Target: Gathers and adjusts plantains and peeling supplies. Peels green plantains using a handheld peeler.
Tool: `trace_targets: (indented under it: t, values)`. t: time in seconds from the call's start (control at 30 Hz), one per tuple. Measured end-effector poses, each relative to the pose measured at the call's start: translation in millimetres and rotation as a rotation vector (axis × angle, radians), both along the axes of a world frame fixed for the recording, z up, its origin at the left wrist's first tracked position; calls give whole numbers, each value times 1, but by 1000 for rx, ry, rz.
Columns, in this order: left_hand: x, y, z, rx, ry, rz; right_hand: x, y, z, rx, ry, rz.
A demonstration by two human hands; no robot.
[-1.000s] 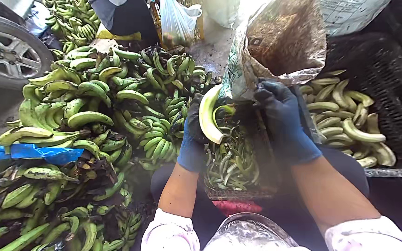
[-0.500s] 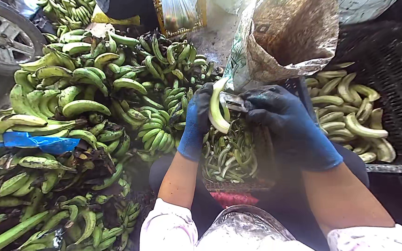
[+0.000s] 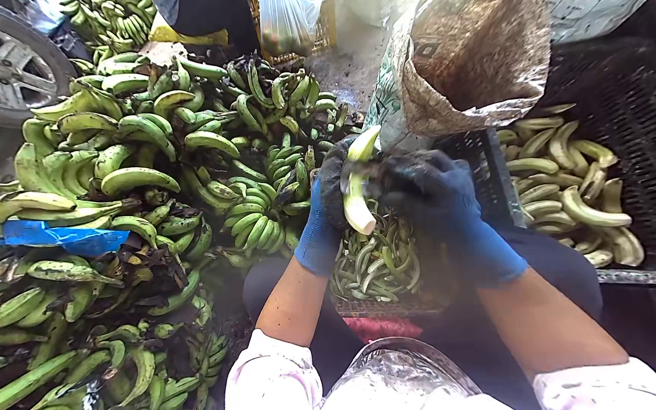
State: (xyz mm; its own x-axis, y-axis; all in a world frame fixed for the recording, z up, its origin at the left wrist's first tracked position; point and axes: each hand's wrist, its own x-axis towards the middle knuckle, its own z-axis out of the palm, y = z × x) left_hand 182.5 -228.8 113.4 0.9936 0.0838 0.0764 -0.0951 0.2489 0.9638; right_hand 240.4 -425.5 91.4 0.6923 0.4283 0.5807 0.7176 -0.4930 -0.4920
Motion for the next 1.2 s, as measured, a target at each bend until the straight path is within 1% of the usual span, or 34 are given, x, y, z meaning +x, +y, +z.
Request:
trace_targets:
  t: [0.07, 0.1, 0.17, 0.23, 0.27, 0.3, 0.4, 0.47, 0.53, 0.57, 0.67, 0.77, 0.8, 0.87, 0.9, 0.93, 0.97, 1.07, 1.1, 1.2]
  values:
    - [-2, -6, -1, -10, 90, 9, 8, 4, -3, 76, -151, -218]
    - [-3, -7, 0, -7, 130, 15, 13, 5, -2, 107, -184, -280]
    - [-3, 0, 0, 81, 126, 25, 15, 1, 1, 97, -120, -271]
    - [-6, 11, -3, 214, 97, 39, 8, -5, 4, 12, 71, -194]
    - [-8, 16, -4, 262, 85, 31, 5, -6, 5, -17, 117, -178]
    - [-10, 18, -4, 284, 77, 29, 4, -7, 5, -37, 117, -184]
    - [-14, 19, -4, 242, 82, -11, 10, -13, 7, -54, 53, -294]
    - [-17, 21, -6, 233, 93, -25, 18, -20, 8, -6, 88, -378]
    - [-17, 24, -7, 225, 109, -30, 21, -24, 10, 86, 55, -334]
    - [-15, 25, -9, 223, 120, -30, 19, -25, 11, 75, 64, -275]
    - [-9, 21, -13, 267, 126, 6, 11, -21, 13, -52, 198, -68]
    - [-4, 17, -14, 318, 94, 57, 9, -26, 18, -277, 380, 82]
    - [-2, 17, -15, 314, 110, 78, 10, -32, 21, -415, 460, 96]
    - [0, 16, -17, 223, 182, 91, 13, -45, 21, -754, 576, 42]
    - [0, 16, -16, 168, 212, 65, 16, -51, 18, -856, 632, 9]
    - [1, 17, -15, 107, 231, 23, 19, -59, 17, -873, 673, -3]
    - [3, 17, -16, 51, 243, -22, 22, -69, 18, -808, 690, 5]
    - [7, 11, -21, -87, 270, -91, 27, -83, 27, -444, 723, 69]
    - [9, 11, -25, -111, 261, -114, 27, -83, 29, -386, 725, 79]
    - [15, 10, -33, -155, 229, -179, 26, -83, 33, -372, 748, 129]
